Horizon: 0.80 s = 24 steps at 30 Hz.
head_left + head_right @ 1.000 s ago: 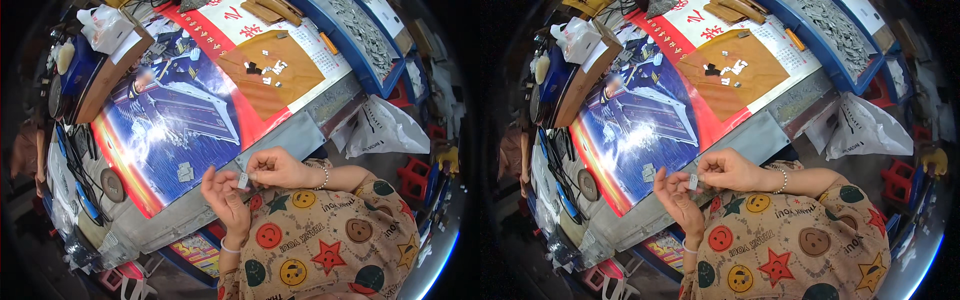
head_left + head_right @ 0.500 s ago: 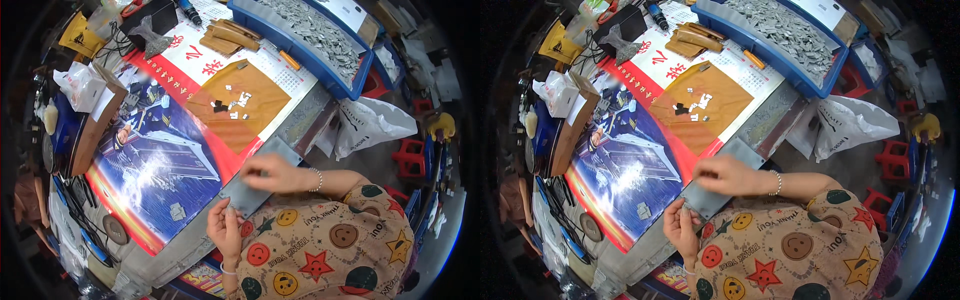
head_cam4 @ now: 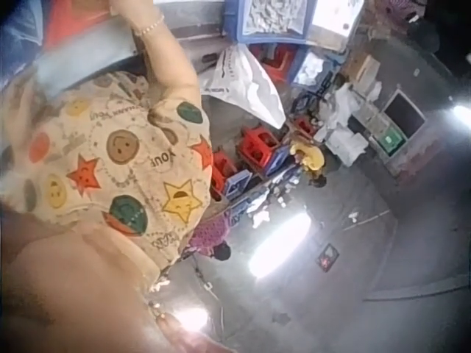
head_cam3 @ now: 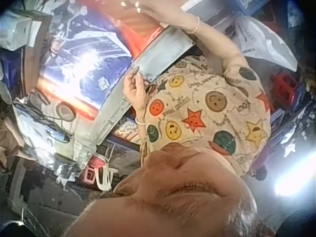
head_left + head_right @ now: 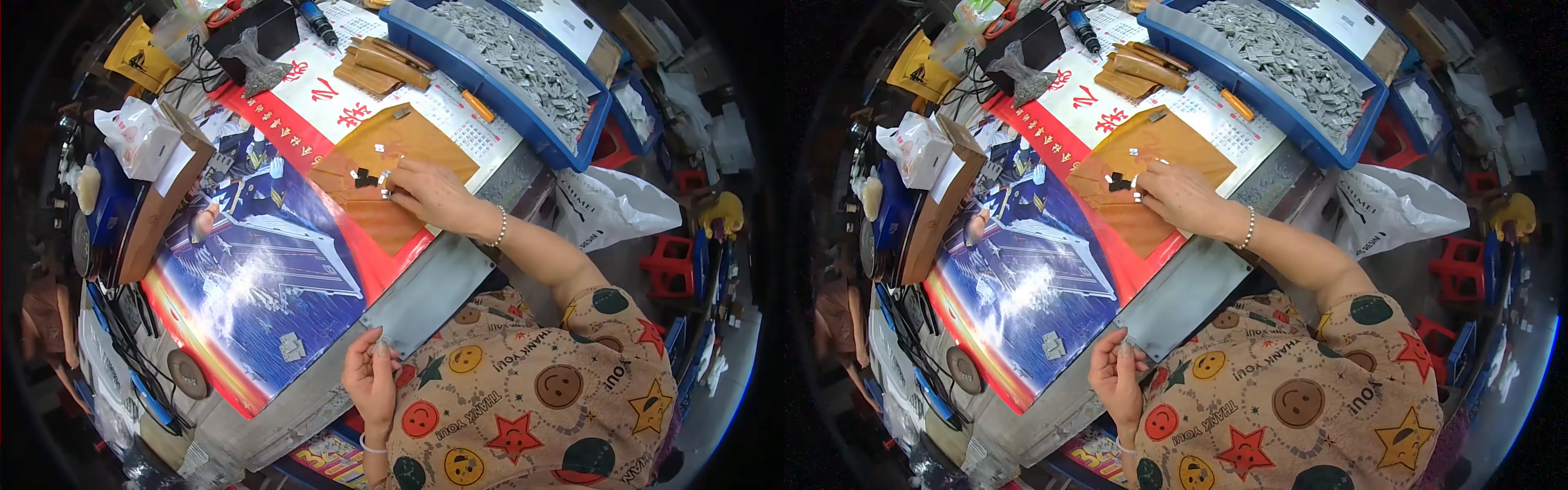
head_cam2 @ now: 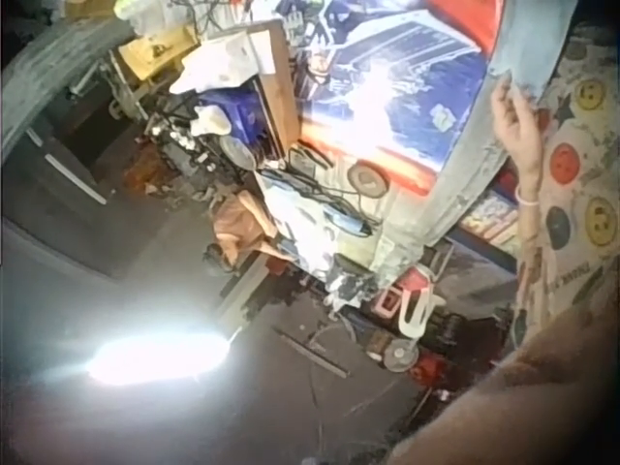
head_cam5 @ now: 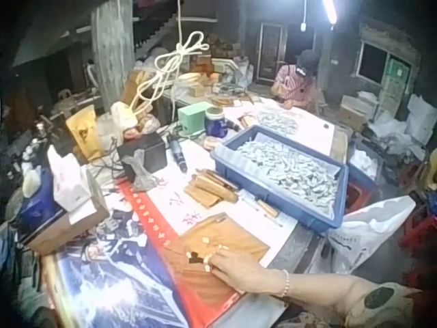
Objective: Assembling small hardware components by hand at a workstation.
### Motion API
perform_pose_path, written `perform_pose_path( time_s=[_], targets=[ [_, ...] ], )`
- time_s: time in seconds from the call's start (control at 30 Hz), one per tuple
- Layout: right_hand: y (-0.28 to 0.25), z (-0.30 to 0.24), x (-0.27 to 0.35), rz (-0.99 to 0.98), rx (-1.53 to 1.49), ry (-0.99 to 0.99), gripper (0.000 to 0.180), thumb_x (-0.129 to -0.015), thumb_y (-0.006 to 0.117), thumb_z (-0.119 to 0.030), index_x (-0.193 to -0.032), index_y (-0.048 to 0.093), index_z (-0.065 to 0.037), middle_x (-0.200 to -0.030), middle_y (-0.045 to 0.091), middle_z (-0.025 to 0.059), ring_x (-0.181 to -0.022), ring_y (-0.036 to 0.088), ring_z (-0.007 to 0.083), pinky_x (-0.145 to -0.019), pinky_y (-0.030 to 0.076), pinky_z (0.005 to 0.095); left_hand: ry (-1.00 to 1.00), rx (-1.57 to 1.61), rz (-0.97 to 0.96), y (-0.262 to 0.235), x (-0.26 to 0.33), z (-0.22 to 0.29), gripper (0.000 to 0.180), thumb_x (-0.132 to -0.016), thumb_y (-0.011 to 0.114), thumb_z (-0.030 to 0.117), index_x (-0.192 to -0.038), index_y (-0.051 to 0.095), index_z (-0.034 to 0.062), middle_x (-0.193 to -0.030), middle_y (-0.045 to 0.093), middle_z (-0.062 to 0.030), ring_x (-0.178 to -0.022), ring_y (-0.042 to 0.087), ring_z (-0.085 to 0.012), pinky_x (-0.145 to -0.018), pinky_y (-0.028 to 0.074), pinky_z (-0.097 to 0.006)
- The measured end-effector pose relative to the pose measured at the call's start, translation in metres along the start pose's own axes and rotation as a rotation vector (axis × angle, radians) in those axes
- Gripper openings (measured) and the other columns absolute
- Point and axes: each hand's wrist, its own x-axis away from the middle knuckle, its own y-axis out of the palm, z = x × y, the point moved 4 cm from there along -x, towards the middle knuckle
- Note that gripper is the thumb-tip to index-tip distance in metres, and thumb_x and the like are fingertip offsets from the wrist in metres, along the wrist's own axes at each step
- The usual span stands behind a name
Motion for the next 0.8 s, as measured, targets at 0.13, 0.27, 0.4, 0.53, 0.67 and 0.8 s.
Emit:
perform_pose_path(
  time_s=[0.13,0.27,0.4,0.53,0.67,0.8],
  targets=[
    [0.005,-0.002,-0.009,-0.051,0.04,0.018,0.011,-0.084,0.061,-0.013,-0.085,0.058,-0.002,-0.087,0.057,0.0124,-0.083,0.059,0.0308,-0.07,0.046,0.0402,-0.003,0.003,0.009,-0.003,0.002,-0.002,0.023,-0.094,0.053,0.004,-0.116,0.056,-0.0035,-0.082,0.06,-0.0043,-0.07,0.055,-0.0058,-0.062,0.046,-0.019],
    [0.008,0.001,-0.014,-0.103,0.008,0.031,0.008,-0.081,0.059,-0.011,-0.082,0.056,-0.003,-0.086,0.058,0.0129,-0.083,0.059,0.0323,-0.069,0.046,0.0431,-0.009,0.004,0.015,-0.002,0.002,-0.001,0.022,-0.094,0.055,0.006,-0.114,0.057,-0.0027,-0.079,0.061,-0.0038,-0.066,0.054,-0.0058,-0.06,0.044,-0.018],
    [0.009,0.001,-0.014,-0.114,0.017,0.031,0.007,-0.079,0.057,-0.009,-0.083,0.056,-0.003,-0.083,0.059,0.0137,-0.081,0.06,0.0328,-0.067,0.045,0.0438,-0.014,-0.002,0.002,-0.003,0.001,-0.001,0.022,-0.094,0.054,0.006,-0.114,0.057,-0.0023,-0.079,0.061,-0.0038,-0.065,0.053,-0.0057,-0.06,0.043,-0.018],
    [0.001,-0.001,-0.015,-0.112,-0.014,0.053,0.008,-0.079,0.058,-0.008,-0.084,0.055,-0.003,-0.079,0.06,0.014,-0.076,0.06,0.0331,-0.065,0.045,0.0423,-0.016,-0.012,0.008,-0.004,0.001,-0.002,0.022,-0.094,0.054,0.005,-0.114,0.058,-0.0025,-0.078,0.061,-0.0036,-0.065,0.053,-0.0055,-0.06,0.043,-0.018],
    [-0.009,0.004,-0.014,-0.012,-0.28,0.099,0.013,-0.083,0.056,-0.002,-0.095,0.058,-0.001,-0.076,0.058,0.0106,-0.071,0.059,0.0221,-0.063,0.047,0.0333,-0.026,-0.004,0.001,-0.004,0.0,-0.005,0.022,-0.094,0.054,0.005,-0.113,0.058,-0.0028,-0.078,0.061,-0.0033,-0.065,0.053,-0.0051,-0.06,0.043,-0.018],
    [-0.012,0.011,-0.01,0.046,-0.331,0.019,0.022,-0.088,0.054,0.0,-0.109,0.058,0.002,-0.081,0.06,0.0054,-0.071,0.059,0.0112,-0.065,0.049,0.0258,-0.035,-0.026,-0.009,-0.001,-0.001,-0.004,0.021,-0.094,0.054,0.006,-0.113,0.058,-0.0029,-0.078,0.061,-0.0032,-0.065,0.053,-0.0049,-0.06,0.043,-0.018]
  ],
)
